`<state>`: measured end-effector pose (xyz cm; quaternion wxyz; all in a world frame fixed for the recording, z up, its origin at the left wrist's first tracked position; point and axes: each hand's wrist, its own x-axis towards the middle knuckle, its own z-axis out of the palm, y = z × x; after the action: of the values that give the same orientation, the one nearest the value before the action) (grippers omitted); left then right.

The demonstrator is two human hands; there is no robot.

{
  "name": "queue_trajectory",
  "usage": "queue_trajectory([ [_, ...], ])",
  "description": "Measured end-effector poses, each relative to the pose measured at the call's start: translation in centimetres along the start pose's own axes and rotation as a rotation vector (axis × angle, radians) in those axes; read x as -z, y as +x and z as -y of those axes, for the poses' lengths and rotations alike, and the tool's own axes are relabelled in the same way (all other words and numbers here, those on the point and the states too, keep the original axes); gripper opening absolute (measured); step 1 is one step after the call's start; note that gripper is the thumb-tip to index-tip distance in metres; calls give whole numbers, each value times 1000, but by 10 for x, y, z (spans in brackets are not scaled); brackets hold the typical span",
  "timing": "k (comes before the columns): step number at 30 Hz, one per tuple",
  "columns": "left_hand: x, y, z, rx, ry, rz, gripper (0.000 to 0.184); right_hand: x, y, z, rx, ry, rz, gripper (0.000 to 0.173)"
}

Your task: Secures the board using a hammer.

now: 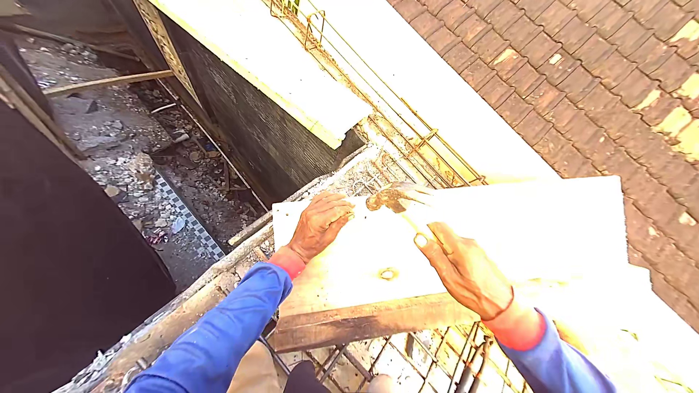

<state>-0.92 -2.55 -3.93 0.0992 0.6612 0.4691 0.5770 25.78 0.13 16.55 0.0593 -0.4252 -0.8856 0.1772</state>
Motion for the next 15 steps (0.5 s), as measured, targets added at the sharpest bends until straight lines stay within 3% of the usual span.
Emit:
queue_trajectory([
  [7,1,-1,1,-57,35,2,22,-11,12,19,191,-121,-108,39],
  [11,-4,-10,3,-63,52,43,21,-31,17,22,129,-390,116,39],
  [15,-5,-24,5,-21,60,9,21,-32,12,23,256,-271,-89,38],
])
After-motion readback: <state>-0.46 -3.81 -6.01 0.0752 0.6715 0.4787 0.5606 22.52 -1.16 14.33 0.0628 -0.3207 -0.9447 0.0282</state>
